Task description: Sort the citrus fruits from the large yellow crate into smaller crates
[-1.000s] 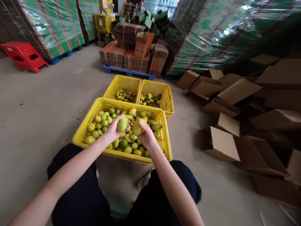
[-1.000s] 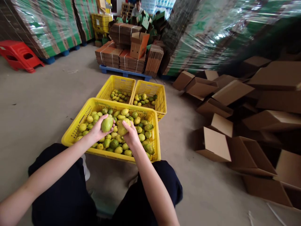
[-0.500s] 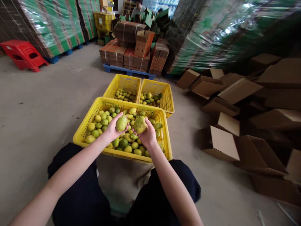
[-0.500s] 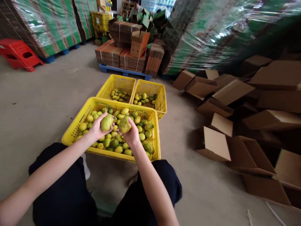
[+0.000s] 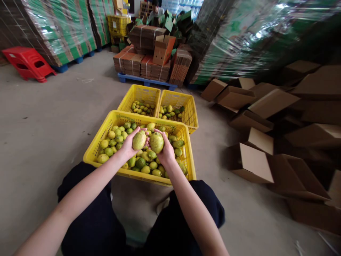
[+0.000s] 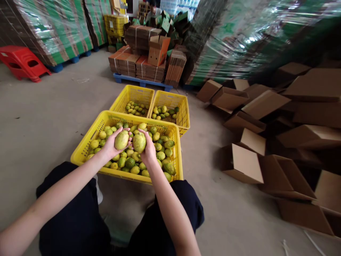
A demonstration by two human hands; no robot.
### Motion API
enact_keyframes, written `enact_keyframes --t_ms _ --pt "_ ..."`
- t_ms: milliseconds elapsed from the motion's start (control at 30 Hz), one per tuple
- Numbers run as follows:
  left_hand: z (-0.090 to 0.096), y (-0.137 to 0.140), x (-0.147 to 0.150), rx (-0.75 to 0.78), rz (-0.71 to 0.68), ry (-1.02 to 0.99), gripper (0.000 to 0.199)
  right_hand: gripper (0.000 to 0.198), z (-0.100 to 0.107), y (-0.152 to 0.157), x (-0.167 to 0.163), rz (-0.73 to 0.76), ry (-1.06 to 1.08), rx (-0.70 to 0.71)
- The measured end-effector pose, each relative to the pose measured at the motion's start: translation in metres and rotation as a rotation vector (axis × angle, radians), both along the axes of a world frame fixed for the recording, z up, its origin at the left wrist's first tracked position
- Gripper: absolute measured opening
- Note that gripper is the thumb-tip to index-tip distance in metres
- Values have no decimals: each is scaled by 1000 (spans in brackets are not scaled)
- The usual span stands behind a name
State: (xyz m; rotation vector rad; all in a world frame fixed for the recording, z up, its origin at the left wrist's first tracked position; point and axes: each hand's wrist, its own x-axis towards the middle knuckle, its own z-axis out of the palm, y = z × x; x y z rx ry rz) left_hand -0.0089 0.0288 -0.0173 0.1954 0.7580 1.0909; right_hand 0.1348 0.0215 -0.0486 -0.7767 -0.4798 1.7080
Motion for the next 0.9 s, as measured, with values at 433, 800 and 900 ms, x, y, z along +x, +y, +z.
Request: enact_keyframes --t_ms 433,800,900 --pt "2 2 -6 61 53 -115 30 23 14 -3 2 -29 210 81" --pt "-8 1 17 -6 275 -275 43 21 9 7 -15 -208 395 -45" --pt "-11 6 21 27 279 -289 37 22 10 10 -17 -218 400 -46"
